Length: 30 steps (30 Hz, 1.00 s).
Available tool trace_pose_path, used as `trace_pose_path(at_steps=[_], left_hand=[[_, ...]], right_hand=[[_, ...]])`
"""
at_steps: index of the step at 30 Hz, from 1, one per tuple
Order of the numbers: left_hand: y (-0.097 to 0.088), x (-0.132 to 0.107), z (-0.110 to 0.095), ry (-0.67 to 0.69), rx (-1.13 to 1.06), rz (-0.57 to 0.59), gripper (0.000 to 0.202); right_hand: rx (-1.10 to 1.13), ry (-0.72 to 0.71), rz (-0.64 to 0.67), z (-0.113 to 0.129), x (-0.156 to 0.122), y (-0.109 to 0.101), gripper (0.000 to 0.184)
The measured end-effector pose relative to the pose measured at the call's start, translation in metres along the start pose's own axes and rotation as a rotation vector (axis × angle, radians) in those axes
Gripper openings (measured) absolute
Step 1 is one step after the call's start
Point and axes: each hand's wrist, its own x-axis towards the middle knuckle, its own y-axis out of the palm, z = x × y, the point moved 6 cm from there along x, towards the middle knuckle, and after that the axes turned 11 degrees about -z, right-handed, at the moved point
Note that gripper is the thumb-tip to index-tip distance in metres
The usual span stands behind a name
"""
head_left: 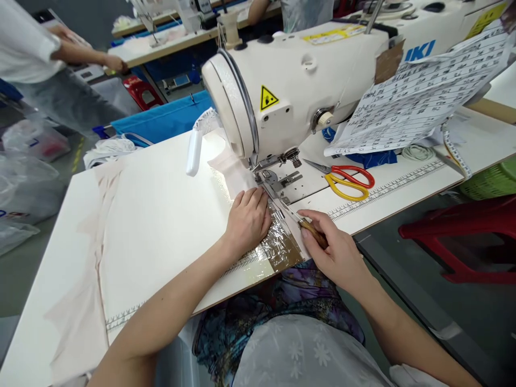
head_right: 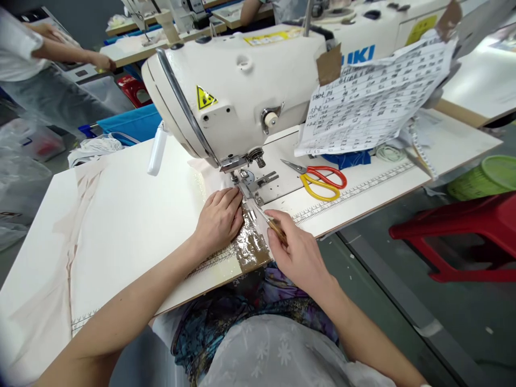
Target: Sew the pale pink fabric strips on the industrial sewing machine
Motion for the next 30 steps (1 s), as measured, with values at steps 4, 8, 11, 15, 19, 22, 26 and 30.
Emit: trace_pose_path(at_steps=[4,8,11,15,19,22,26,30], left_hand=[[0.002,0.004,0.006,-0.03,0.001,-0.006,0.04],[0.004,0.006,0.011,-0.053,-0.02,-0.015,0.038],[0.004,0.005,0.013,-0.041,-0.044,-0.023,0.037],[0.003,0.004,0.014,-0.044,-0.072,-0.025,0.038],[0.004,0.004,0.015,-0.051,-0.067,-0.02,0.039],[0.005,0.004,0.015,-0.051,-0.072,-0.023,0.039],[0.005,0.004,0.017,-0.065,-0.081,-0.029,0.038],[0.008,0.006,0.021,-0.082,-0.092,-0.029,0.038]], right_hand=[[0.095,-0.038,-0.012,0.008,0.01,0.009,0.023],[0.081,-0.233,-0.099,0.014,0.019,0.023,0.025],[-0.064,-0.361,-0.14,0.017,0.023,0.035,0.029],[-0.294,-0.434,-0.173,0.022,0.027,0.046,0.031],[-0.407,-0.443,-0.165,0.026,0.03,0.051,0.033],[-0.456,-0.418,-0.131,0.028,0.032,0.054,0.035],[-0.509,-0.387,-0.086,0.029,0.033,0.057,0.035],[-0.575,-0.379,-0.065,0.031,0.034,0.06,0.036]])
